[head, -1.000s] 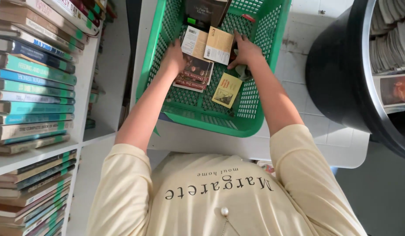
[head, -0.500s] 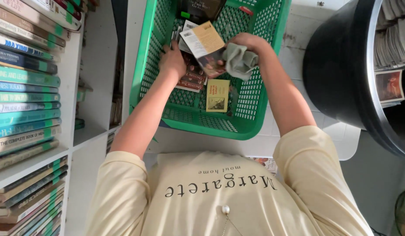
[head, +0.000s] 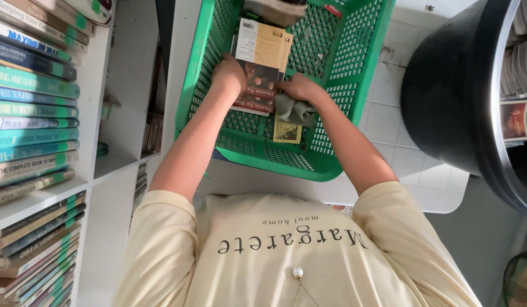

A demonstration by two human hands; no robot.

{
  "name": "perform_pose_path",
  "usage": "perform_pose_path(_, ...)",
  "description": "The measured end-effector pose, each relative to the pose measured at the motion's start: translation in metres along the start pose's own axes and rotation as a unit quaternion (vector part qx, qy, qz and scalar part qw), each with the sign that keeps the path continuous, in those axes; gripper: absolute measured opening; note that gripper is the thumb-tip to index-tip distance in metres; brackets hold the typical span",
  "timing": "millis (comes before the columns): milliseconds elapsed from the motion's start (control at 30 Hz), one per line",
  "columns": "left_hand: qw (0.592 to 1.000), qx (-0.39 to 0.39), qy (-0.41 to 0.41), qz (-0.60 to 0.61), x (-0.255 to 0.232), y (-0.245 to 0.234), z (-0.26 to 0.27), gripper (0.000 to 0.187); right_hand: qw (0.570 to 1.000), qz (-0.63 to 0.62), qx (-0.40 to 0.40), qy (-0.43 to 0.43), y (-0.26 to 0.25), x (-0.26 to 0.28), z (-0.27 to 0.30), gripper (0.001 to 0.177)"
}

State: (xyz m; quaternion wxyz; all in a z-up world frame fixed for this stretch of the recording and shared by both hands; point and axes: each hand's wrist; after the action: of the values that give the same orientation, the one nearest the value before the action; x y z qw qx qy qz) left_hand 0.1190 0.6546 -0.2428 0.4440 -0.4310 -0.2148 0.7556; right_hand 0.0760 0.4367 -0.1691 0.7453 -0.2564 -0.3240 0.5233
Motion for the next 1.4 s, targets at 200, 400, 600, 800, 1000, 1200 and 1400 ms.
perform_pose_path(200, 0.992, 0.118, -0.009, -0.032, -0.024, -0.040, 0.030, 0.057, 0.990, -0.131, 0.050, -0.016, 0.041, -0.024, -0.065, 0.049)
perform_pose_path(400, 0.980, 0.107, -0.008, 0.169, -0.023, -0.081, 0.047, 0.064, 0.964, -0.256, 0.063, 0.009, -0.030, 0.023, 0.023, 0.065)
perform_pose_path(600, 0.567, 0.129, 0.000, 0.813, -0.026, -0.093, 0.028, 0.094, 0.867, -0.499, 0.018, -0.008, -0.064, 0.023, 0.030, 0.076)
perform_pose_path(800, 0.803, -0.126, 0.330, 0.480, -0.041, -0.068, -0.038, 0.079, 0.787, -0.569, -0.163, -0.177, -0.044, 0.003, -0.034, 0.089)
perform_pose_path(1000, 0.805, -0.373, 0.393, 0.240, -0.069, -0.068, -0.059, 0.099, 0.866, -0.195, -0.422, -0.182, -0.054, -0.014, -0.105, 0.130)
perform_pose_path(1200, 0.770, -0.183, 0.416, 0.448, -0.072, -0.074, -0.056, 0.117, 0.818, -0.361, -0.236, -0.381, -0.089, 0.007, -0.087, 0.107)
perform_pose_path(1400, 0.802, -0.098, 0.330, 0.488, -0.079, -0.094, -0.044, 0.097, 0.853, -0.373, -0.217, -0.294, -0.094, 0.012, -0.067, 0.075)
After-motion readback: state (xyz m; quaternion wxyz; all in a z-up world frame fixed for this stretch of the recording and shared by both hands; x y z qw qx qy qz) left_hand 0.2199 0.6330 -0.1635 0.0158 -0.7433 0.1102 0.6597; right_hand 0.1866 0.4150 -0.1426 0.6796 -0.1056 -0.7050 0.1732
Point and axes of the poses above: each hand's wrist, its own z-axis away from the middle knuckle, its own y-axis out of the palm, x = y × z, and after that the axes turned 8 degrees about z, right-handed
